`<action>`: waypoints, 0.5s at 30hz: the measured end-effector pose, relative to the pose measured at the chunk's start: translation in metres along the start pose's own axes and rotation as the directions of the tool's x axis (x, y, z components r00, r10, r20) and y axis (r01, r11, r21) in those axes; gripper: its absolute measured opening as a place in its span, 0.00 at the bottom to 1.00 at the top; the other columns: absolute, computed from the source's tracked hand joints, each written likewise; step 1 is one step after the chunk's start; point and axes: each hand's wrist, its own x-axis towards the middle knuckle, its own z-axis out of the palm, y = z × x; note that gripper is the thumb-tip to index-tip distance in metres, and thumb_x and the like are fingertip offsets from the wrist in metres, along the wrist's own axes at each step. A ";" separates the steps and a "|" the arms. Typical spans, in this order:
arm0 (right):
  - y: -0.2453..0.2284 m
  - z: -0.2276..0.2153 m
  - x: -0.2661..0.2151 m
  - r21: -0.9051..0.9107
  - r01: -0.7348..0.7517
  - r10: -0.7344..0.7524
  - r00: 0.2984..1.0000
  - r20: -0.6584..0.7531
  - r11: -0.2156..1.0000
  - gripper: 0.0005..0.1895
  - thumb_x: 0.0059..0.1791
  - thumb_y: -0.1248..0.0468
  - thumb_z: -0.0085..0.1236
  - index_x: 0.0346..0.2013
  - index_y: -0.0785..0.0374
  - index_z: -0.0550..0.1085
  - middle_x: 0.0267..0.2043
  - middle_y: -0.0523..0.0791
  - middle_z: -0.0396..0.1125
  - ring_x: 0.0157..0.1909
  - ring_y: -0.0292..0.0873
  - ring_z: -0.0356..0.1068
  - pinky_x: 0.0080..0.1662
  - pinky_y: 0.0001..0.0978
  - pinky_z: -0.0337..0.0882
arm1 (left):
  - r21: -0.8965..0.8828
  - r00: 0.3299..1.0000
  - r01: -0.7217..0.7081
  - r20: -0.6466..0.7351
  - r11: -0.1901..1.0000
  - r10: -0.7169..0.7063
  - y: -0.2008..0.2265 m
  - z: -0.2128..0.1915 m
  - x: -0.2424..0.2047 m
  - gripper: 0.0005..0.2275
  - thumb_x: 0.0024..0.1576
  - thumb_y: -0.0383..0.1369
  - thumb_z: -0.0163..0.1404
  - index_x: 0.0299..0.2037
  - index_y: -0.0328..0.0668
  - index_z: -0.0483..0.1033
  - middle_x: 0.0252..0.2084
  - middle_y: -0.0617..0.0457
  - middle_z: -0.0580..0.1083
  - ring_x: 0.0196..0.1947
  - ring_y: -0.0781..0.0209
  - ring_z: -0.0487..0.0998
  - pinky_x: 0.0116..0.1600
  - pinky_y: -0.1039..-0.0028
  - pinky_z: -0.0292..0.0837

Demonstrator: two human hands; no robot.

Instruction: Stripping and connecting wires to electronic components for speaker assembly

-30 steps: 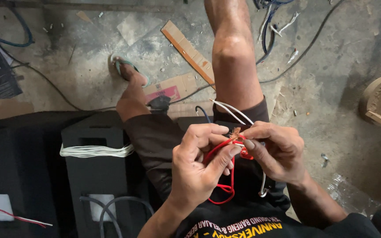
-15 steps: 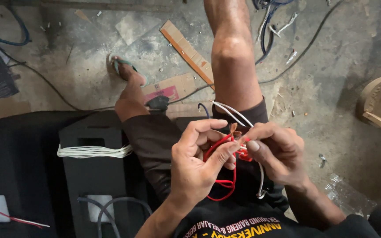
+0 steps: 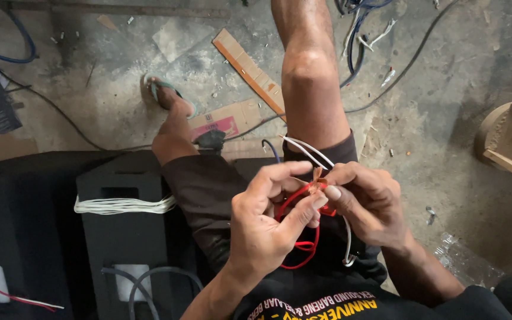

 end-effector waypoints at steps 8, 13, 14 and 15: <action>0.000 0.001 -0.002 -0.037 -0.047 0.046 0.998 -0.041 0.998 0.04 0.51 0.73 0.52 0.34 0.69 0.74 0.30 0.41 0.72 0.24 0.29 0.60 0.28 0.17 0.61 | -0.160 0.998 0.060 0.001 0.985 -0.061 -0.008 -0.001 -0.001 0.12 0.57 0.21 0.57 0.50 0.26 0.73 0.39 0.43 0.79 0.31 0.66 0.78 0.38 0.81 0.76; 0.002 0.001 -0.005 0.026 -0.104 0.106 0.992 -0.066 0.994 0.04 0.52 0.73 0.52 0.34 0.69 0.74 0.27 0.40 0.70 0.23 0.28 0.58 0.27 0.17 0.59 | -0.008 0.999 -0.035 -0.031 0.999 0.034 -0.004 0.002 0.001 0.12 0.56 0.21 0.58 0.49 0.29 0.75 0.40 0.46 0.80 0.35 0.67 0.79 0.40 0.82 0.77; 0.001 0.002 -0.004 0.020 -0.089 0.090 0.994 -0.065 0.996 0.04 0.52 0.73 0.52 0.34 0.69 0.74 0.27 0.40 0.70 0.23 0.28 0.58 0.27 0.17 0.59 | 0.133 0.992 -0.108 -0.049 0.985 0.116 0.000 0.003 0.002 0.12 0.55 0.22 0.59 0.47 0.29 0.76 0.40 0.46 0.81 0.34 0.67 0.81 0.39 0.82 0.78; 0.001 0.002 -0.003 0.013 -0.074 0.074 0.995 -0.063 0.997 0.04 0.51 0.73 0.52 0.34 0.68 0.74 0.27 0.40 0.71 0.23 0.28 0.58 0.27 0.16 0.58 | 0.273 0.979 -0.175 -0.055 0.946 0.197 0.004 0.004 0.003 0.11 0.54 0.23 0.60 0.46 0.30 0.77 0.40 0.45 0.82 0.33 0.66 0.83 0.38 0.81 0.80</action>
